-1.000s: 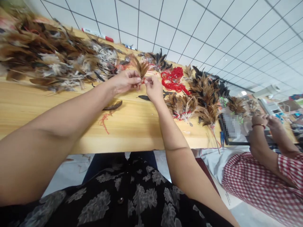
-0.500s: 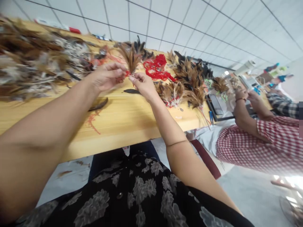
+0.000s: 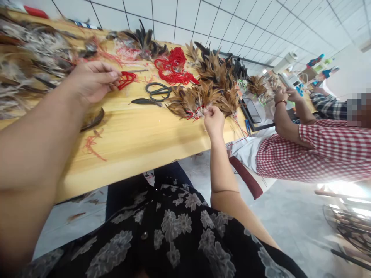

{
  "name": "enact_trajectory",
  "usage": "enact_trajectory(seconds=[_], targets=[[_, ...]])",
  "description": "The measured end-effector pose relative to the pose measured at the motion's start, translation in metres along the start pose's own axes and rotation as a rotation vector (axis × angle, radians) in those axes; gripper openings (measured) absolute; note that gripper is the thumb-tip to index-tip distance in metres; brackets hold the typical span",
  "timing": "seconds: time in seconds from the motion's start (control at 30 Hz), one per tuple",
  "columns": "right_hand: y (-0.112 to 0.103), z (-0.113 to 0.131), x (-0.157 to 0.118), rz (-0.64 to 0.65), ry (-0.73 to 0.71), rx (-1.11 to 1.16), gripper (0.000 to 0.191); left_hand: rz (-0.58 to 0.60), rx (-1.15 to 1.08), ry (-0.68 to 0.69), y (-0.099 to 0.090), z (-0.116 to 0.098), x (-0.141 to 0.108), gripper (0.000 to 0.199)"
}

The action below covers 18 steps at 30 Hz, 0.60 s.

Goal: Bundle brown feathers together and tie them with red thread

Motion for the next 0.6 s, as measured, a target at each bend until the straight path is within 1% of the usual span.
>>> enact_trajectory(seconds=[0.1,0.13,0.23,0.3,0.33,0.37,0.43,0.5,0.53,0.57,0.6], targets=[[0.011,0.019,-0.015,0.048,-0.026,-0.153,0.017,-0.010,-0.007,-0.002,0.000,0.005,0.002,0.039],[0.015,0.026,-0.019,0.080,-0.030,-0.206,0.020,-0.017,-0.020,-0.007,0.000,0.007,0.003,0.039],[0.025,0.040,-0.028,0.177,-0.038,-0.348,0.036,-0.025,-0.052,-0.036,0.004,0.007,0.004,0.044],[0.028,0.047,-0.032,0.232,-0.040,-0.420,0.047,-0.053,-0.069,-0.059,0.006,0.006,0.003,0.047],[0.028,0.048,-0.033,0.254,-0.040,-0.449,0.052,-0.086,-0.076,-0.068,0.006,0.004,0.002,0.047],[0.027,0.049,-0.035,0.267,-0.033,-0.471,0.056,-0.099,-0.073,-0.070,0.007,0.002,0.000,0.048],[0.020,0.051,-0.035,0.251,-0.025,-0.514,0.060,-0.059,-0.058,-0.055,0.013,-0.004,-0.003,0.047],[0.012,0.052,-0.033,0.233,-0.041,-0.557,0.051,-0.040,-0.078,-0.028,0.018,-0.011,-0.002,0.043],[0.008,0.054,-0.032,0.217,-0.061,-0.564,0.048,-0.052,-0.091,-0.010,0.020,-0.016,-0.001,0.039],[0.003,0.058,-0.030,0.185,-0.084,-0.570,0.044,-0.091,-0.081,0.008,0.020,-0.021,0.001,0.035],[-0.001,0.063,-0.030,0.178,-0.127,-0.578,0.041,-0.155,-0.039,0.014,0.018,-0.027,0.003,0.035]])
Point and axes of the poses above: each hand's wrist, its own x-axis towards the middle knuckle, its own y-axis out of the palm, z = x × y, the point moved 6 cm from there along x, towards the middle knuckle, and after that the axes turned 14 degrees about -z, right-handed, at the moved point
